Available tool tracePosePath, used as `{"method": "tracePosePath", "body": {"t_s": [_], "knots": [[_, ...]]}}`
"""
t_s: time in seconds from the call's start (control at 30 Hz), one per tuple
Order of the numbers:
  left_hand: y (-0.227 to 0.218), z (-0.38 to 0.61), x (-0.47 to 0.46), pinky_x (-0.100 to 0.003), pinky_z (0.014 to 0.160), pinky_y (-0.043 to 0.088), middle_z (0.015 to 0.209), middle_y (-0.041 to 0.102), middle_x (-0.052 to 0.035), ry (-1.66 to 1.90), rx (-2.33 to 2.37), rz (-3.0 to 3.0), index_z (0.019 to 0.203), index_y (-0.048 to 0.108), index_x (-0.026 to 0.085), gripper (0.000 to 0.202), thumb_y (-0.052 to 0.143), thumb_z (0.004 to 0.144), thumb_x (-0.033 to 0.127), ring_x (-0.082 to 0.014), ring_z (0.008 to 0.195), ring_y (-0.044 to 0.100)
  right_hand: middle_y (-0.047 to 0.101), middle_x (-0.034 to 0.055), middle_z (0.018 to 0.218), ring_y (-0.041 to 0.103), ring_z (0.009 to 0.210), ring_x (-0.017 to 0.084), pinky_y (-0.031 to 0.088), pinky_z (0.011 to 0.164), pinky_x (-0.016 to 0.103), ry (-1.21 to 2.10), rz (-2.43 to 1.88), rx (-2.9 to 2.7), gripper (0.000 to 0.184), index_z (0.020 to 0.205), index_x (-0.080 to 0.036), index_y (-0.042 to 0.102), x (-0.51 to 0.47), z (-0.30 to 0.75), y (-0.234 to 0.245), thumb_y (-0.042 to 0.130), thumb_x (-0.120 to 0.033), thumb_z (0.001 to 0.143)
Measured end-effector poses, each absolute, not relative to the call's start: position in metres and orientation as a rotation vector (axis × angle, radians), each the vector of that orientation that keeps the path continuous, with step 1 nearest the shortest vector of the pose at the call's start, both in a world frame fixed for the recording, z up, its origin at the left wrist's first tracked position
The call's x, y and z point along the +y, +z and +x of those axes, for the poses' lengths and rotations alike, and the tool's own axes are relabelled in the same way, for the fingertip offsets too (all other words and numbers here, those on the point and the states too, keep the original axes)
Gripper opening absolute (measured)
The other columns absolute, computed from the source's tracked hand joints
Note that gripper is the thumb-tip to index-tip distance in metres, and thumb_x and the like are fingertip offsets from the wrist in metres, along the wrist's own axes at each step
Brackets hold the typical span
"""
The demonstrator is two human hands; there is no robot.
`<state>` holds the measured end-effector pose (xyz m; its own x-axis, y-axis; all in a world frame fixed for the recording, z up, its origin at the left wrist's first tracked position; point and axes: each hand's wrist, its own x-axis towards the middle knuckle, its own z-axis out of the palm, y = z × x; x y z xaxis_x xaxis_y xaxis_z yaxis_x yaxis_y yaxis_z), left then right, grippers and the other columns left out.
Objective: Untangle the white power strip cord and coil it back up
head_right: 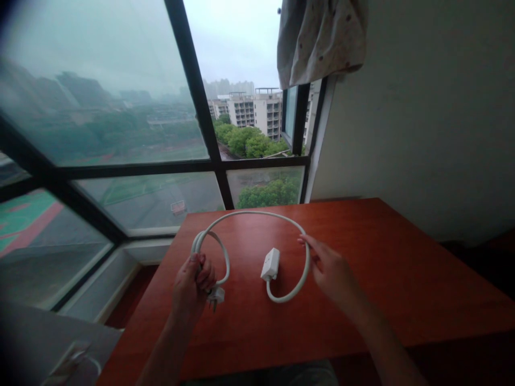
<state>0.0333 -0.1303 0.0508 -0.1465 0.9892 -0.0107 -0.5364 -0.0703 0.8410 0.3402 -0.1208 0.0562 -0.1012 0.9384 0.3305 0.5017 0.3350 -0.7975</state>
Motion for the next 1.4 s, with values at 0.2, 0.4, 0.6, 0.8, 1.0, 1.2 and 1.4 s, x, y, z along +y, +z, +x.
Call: {"method": "tracePosePath", "body": {"t_s": [0.2,0.4,0.6,0.8,1.0,1.2,1.4], "knots": [[0.045,0.037,-0.125,-0.015,0.037,0.022,0.049,0.032,0.0104,1.502,0.868,0.737,0.072,0.043,0.019,0.034,0.065,0.081,0.043,-0.0037,0.038,0.024,0.063,0.0115,0.106,0.053,0.11,0.032,0.041,0.096,0.051,0.187,-1.288,-2.096,0.014,0.091,-0.025,0.071,-0.112,0.336,0.062,0.064,-0.031,0.08],[0.041,0.036,-0.116,-0.014,0.037,0.023,0.048,0.033,0.0107,1.445,0.865,0.767,0.071,0.042,0.019,0.035,0.067,0.08,0.041,-0.0033,0.037,0.026,0.059,0.0003,0.06,0.054,0.058,0.015,0.046,0.066,0.031,1.136,-0.895,-2.4,0.037,0.065,-0.019,0.064,-0.103,0.315,0.098,0.049,-0.043,0.09],[0.043,0.036,-0.111,-0.014,0.036,0.025,0.048,0.033,0.011,1.434,0.881,0.756,0.072,0.041,0.019,0.036,0.068,0.078,0.042,-0.0037,0.037,0.028,0.039,-0.0048,0.046,0.029,0.042,0.008,0.022,0.044,0.023,1.573,-0.773,-1.683,0.053,0.061,-0.017,0.061,-0.089,0.295,0.109,0.047,-0.063,0.085],[0.045,0.038,-0.11,-0.015,0.036,0.027,0.049,0.036,0.0105,1.45,0.876,0.723,0.073,0.042,0.019,0.034,0.067,0.078,0.042,-0.0043,0.037,0.031,0.032,-0.0056,0.049,0.03,0.044,0.01,0.03,0.043,0.024,1.684,-0.55,-1.166,0.035,0.071,-0.023,0.062,-0.102,0.273,0.131,0.049,-0.053,0.084],[0.043,0.042,-0.11,-0.014,0.035,0.027,0.049,0.036,0.0111,1.434,0.83,0.701,0.077,0.046,0.018,0.035,0.071,0.075,0.042,-0.0035,0.036,0.031,0.054,0.0023,0.068,0.052,0.067,0.016,0.046,0.064,0.031,1.548,-0.66,-1.166,0.036,0.087,-0.022,0.068,-0.095,0.268,0.125,0.055,-0.056,0.081],[0.041,0.047,-0.109,-0.014,0.035,0.025,0.049,0.032,0.012,1.416,0.828,0.641,0.077,0.044,0.019,0.036,0.071,0.075,0.043,-0.0033,0.036,0.03,0.057,0.0027,0.069,0.052,0.065,0.016,0.045,0.062,0.03,1.516,-0.637,-1.218,0.034,0.09,-0.022,0.071,-0.094,0.274,0.114,0.06,-0.053,0.081],[0.042,0.047,-0.109,-0.014,0.036,0.025,0.05,0.034,0.0118,1.402,0.818,0.623,0.076,0.042,0.02,0.037,0.071,0.075,0.043,-0.0031,0.036,0.03,0.055,0.0017,0.069,0.051,0.066,0.016,0.046,0.06,0.03,1.256,-0.703,-1.126,0.034,0.088,-0.025,0.069,-0.093,0.283,0.12,0.062,-0.057,0.079]]}}
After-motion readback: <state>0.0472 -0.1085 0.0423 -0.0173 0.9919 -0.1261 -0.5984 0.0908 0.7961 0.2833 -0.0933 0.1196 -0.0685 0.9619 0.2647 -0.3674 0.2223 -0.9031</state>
